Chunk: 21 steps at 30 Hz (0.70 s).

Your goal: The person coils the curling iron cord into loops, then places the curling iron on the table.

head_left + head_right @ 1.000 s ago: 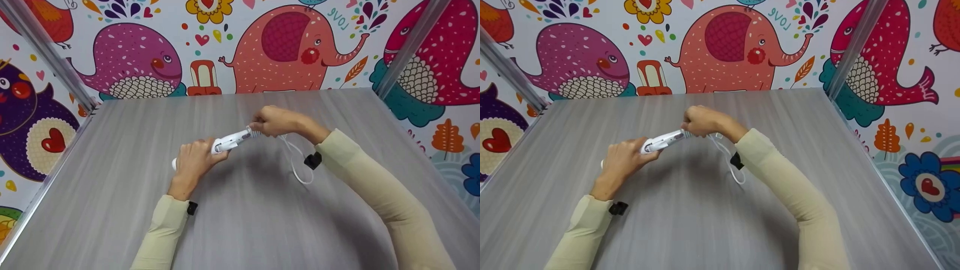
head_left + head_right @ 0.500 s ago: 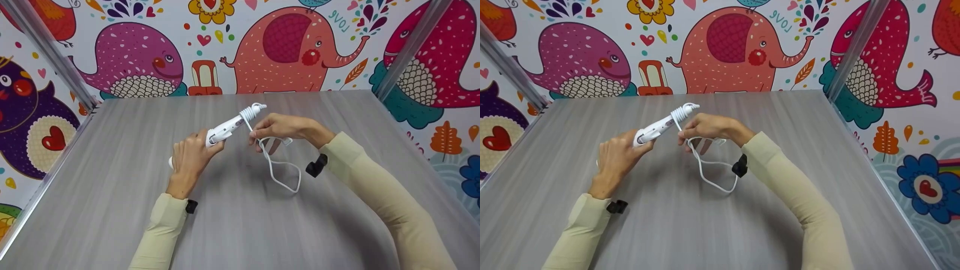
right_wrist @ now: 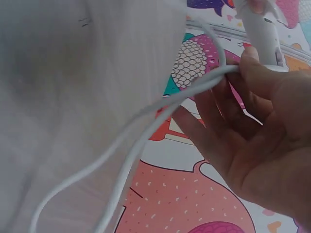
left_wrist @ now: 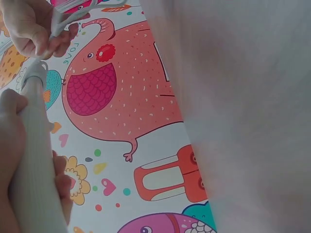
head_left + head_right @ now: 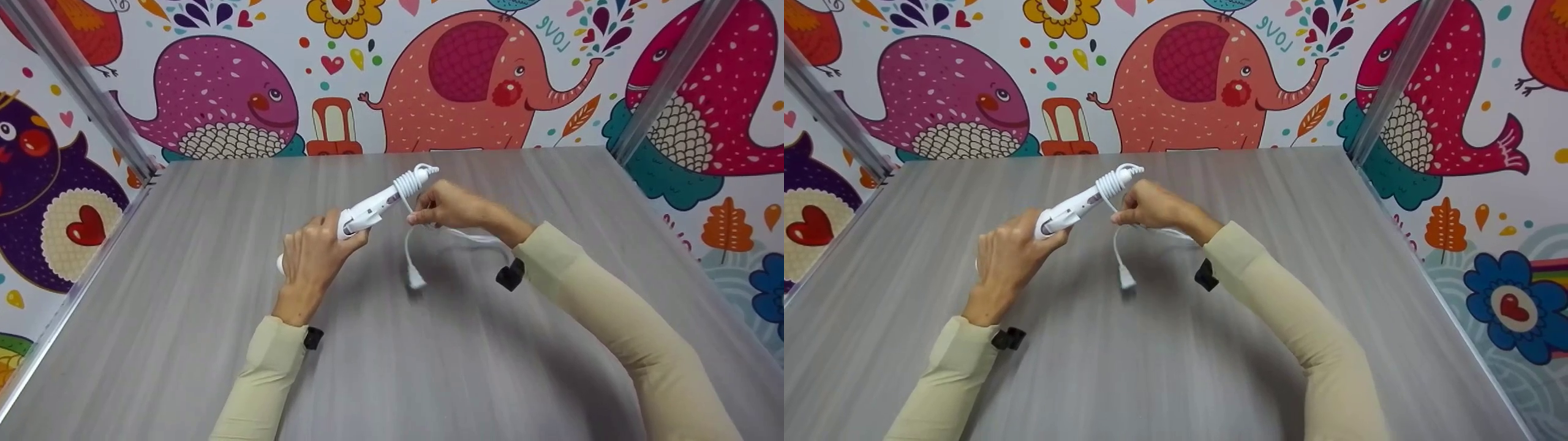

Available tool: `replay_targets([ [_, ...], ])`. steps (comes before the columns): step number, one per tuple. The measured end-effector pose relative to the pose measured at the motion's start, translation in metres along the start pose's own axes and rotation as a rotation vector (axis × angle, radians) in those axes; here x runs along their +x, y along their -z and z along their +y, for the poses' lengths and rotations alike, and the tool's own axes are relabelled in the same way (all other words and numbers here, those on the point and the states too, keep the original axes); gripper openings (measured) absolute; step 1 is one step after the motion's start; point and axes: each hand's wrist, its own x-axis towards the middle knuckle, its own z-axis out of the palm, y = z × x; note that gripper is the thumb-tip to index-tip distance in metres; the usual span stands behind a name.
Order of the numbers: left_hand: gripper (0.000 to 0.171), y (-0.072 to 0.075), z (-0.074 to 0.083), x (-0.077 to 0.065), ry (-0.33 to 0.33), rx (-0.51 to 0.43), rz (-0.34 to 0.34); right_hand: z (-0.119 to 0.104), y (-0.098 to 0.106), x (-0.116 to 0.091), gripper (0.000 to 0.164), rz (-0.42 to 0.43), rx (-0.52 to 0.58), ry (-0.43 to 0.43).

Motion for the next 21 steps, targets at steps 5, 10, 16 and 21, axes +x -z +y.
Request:
replay_targets([
  [5, 0.040, -0.002, -0.002, -0.001, 0.017, -0.015, -0.012, 0.001, -0.008, 0.002, 0.020, 0.137, -0.067, 0.001],
  [10, 0.040, 0.003, -0.003, 0.001, 0.062, -0.059, -0.012, 0.003, -0.007, 0.006, 0.019, 0.207, 0.058, 0.046],
  [16, 0.039, 0.004, -0.002, 0.001, 0.045, -0.045, -0.010, 0.007, 0.000, 0.006, 0.020, 0.150, 0.081, 0.046],
  [21, 0.041, 0.001, -0.002, 0.001, 0.033, -0.031, 0.001, 0.011, -0.003, 0.007, 0.022, 0.143, 0.100, 0.030],
])
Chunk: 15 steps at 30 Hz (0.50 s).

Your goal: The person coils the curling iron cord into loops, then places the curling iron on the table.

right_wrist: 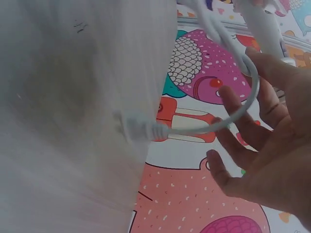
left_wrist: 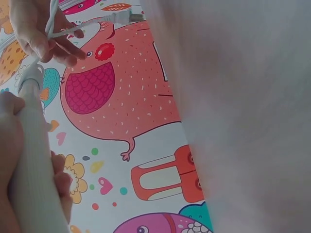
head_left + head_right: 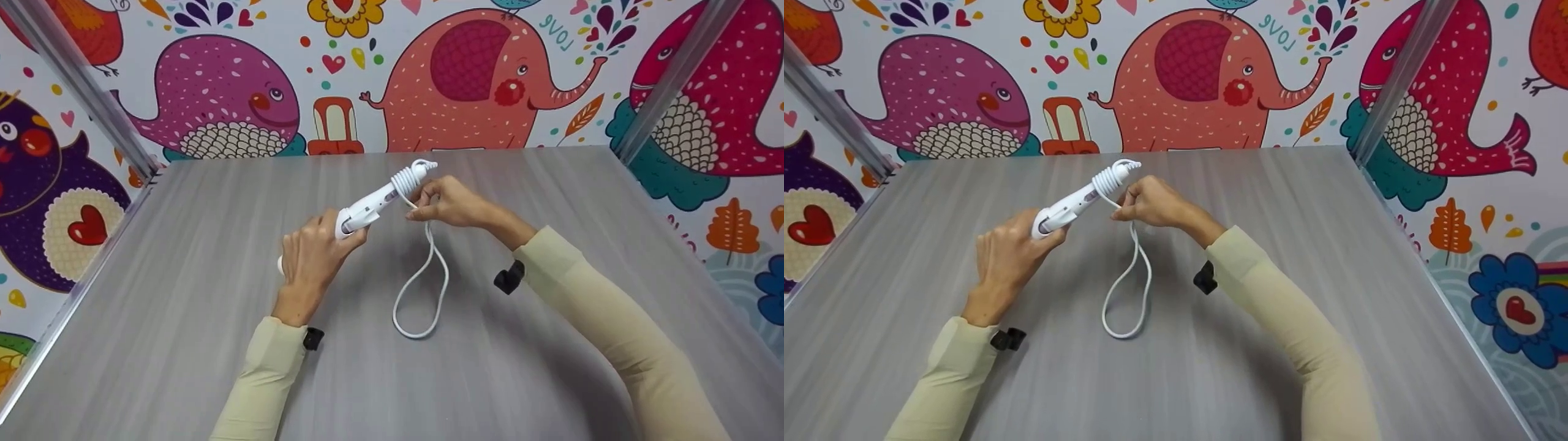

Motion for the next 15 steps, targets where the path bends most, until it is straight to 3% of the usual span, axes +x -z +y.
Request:
replay_targets([
  [9, 0.038, 0.002, 0.000, 0.002, 0.036, -0.068, -0.021, 0.019, -0.007, -0.004, 0.016, -0.068, 0.303, 0.157],
  [12, 0.037, 0.002, -0.001, 0.002, 0.046, -0.068, -0.031, 0.020, -0.010, -0.004, 0.020, -0.026, 0.230, 0.168],
  [15, 0.037, 0.001, -0.002, 0.001, 0.041, -0.055, -0.032, 0.014, -0.011, -0.006, 0.024, 0.050, 0.036, 0.165],
])
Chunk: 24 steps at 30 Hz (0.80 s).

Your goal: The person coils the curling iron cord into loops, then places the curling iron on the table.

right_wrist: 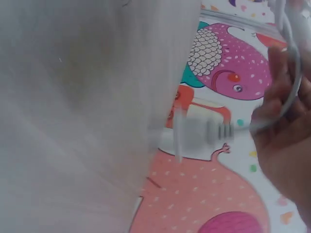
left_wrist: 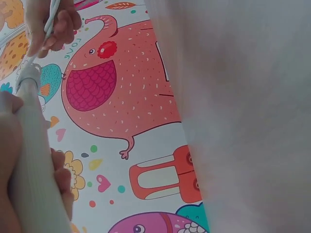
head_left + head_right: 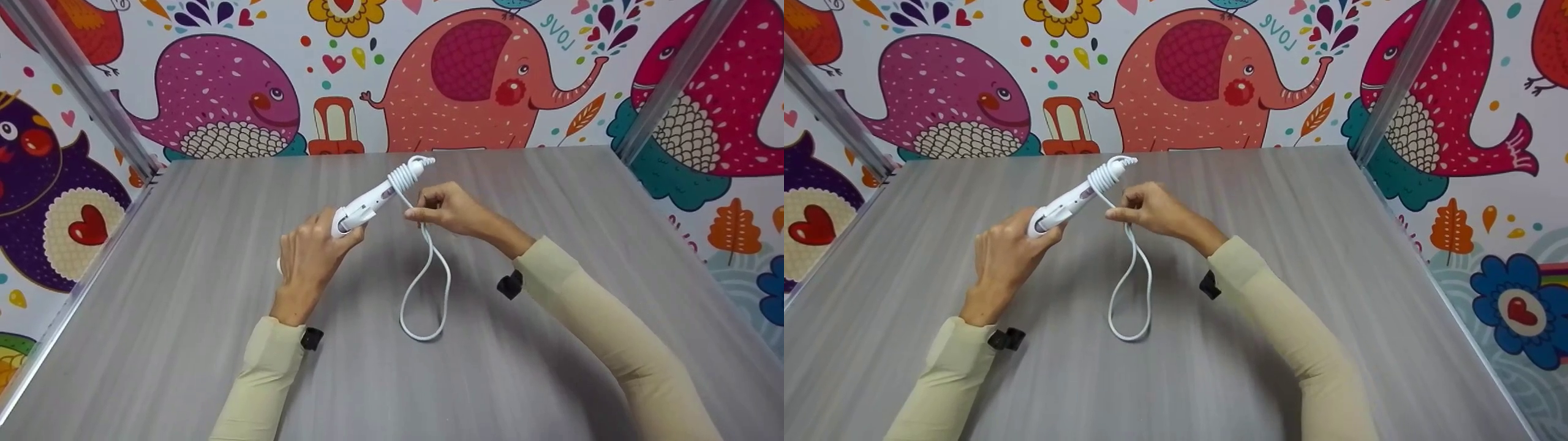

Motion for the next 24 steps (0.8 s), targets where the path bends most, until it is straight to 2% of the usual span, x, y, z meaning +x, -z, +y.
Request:
replay_targets([
  [3, 0.039, -0.003, 0.000, -0.001, -0.012, 0.016, 0.000, -0.013, 0.002, -0.002, 0.021, 0.037, -0.219, -0.046],
  [5, 0.040, -0.005, 0.000, -0.001, -0.018, 0.028, 0.000, -0.024, 0.004, -0.002, 0.019, 0.033, -0.333, -0.103],
  [8, 0.040, -0.008, 0.001, -0.003, -0.022, 0.040, -0.005, -0.039, 0.005, -0.001, 0.017, -0.019, -0.364, -0.249],
  [11, 0.039, -0.008, 0.002, -0.004, -0.026, 0.047, -0.011, -0.051, 0.005, 0.001, 0.018, -0.101, -0.263, -0.411],
  [14, 0.039, -0.009, 0.003, -0.004, -0.032, 0.045, -0.011, -0.055, 0.006, 0.005, 0.017, -0.194, -0.074, -0.554],
  [17, 0.039, -0.009, 0.004, -0.004, -0.035, 0.037, -0.002, -0.053, 0.008, 0.008, 0.019, -0.276, 0.116, -0.646],
  [20, 0.040, -0.008, 0.005, -0.004, -0.039, 0.028, -0.004, -0.049, 0.009, 0.008, 0.022, -0.318, 0.221, -0.687],
  [24, 0.040, -0.007, 0.004, -0.003, -0.044, 0.020, -0.015, -0.045, 0.009, 0.004, 0.023, -0.307, 0.235, -0.640],
])
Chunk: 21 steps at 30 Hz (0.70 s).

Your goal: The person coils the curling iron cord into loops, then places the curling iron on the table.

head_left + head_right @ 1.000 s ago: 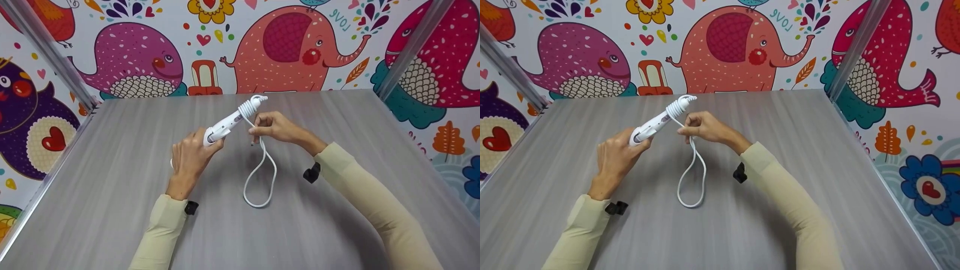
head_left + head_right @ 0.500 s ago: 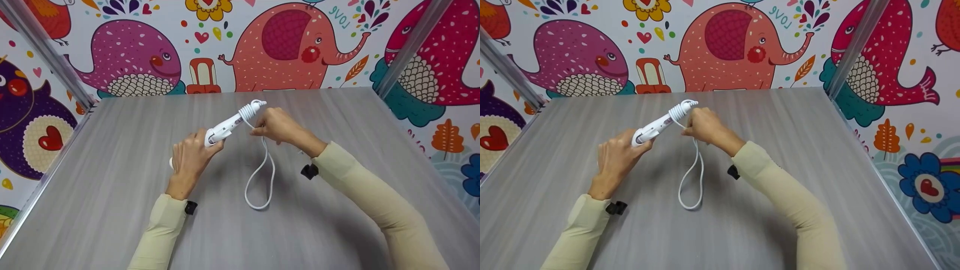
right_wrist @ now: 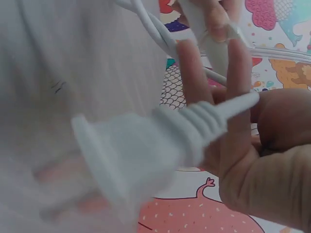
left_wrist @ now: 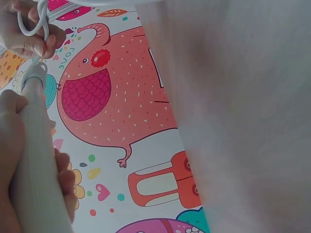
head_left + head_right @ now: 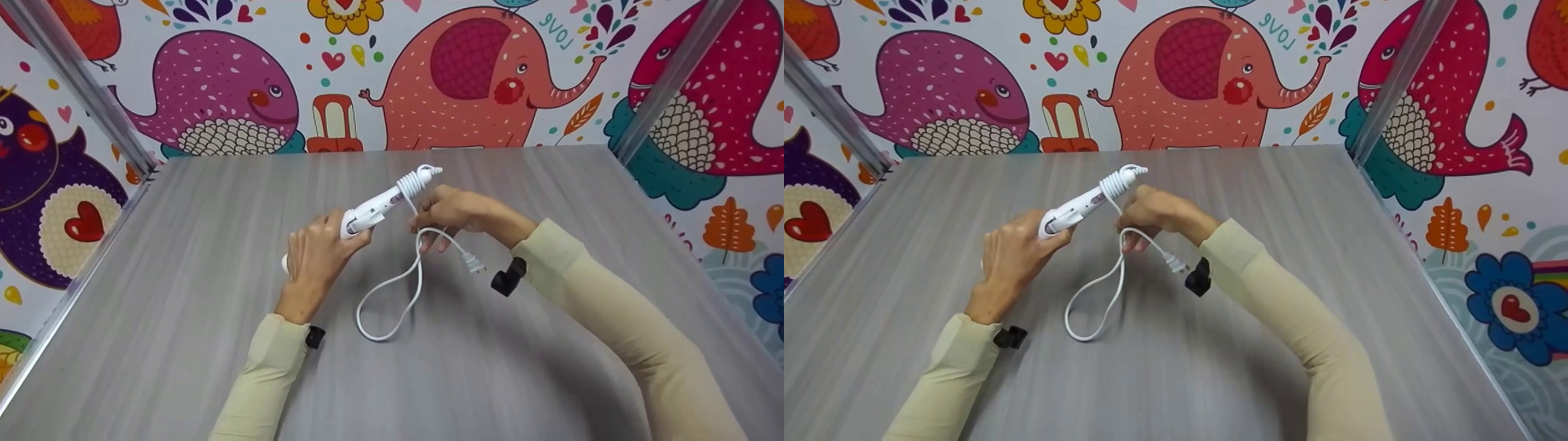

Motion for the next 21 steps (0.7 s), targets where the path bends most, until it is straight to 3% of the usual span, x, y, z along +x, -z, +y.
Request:
replay_targets([
  [7, 0.038, 0.003, 0.001, 0.001, 0.004, -0.042, 0.011, 0.022, 0.006, 0.003, 0.026, -0.015, -0.052, 0.204],
  [15, 0.037, 0.006, 0.006, 0.001, -0.044, -0.038, 0.016, 0.042, 0.010, 0.007, 0.023, -0.075, -0.066, 0.348],
  [18, 0.035, 0.007, 0.006, 0.001, -0.028, -0.061, 0.007, 0.046, 0.006, 0.008, 0.028, -0.041, -0.022, 0.476],
  [21, 0.034, 0.009, 0.007, 0.003, 0.002, -0.107, 0.003, 0.047, -0.001, 0.010, 0.018, 0.000, 0.105, 0.595],
])
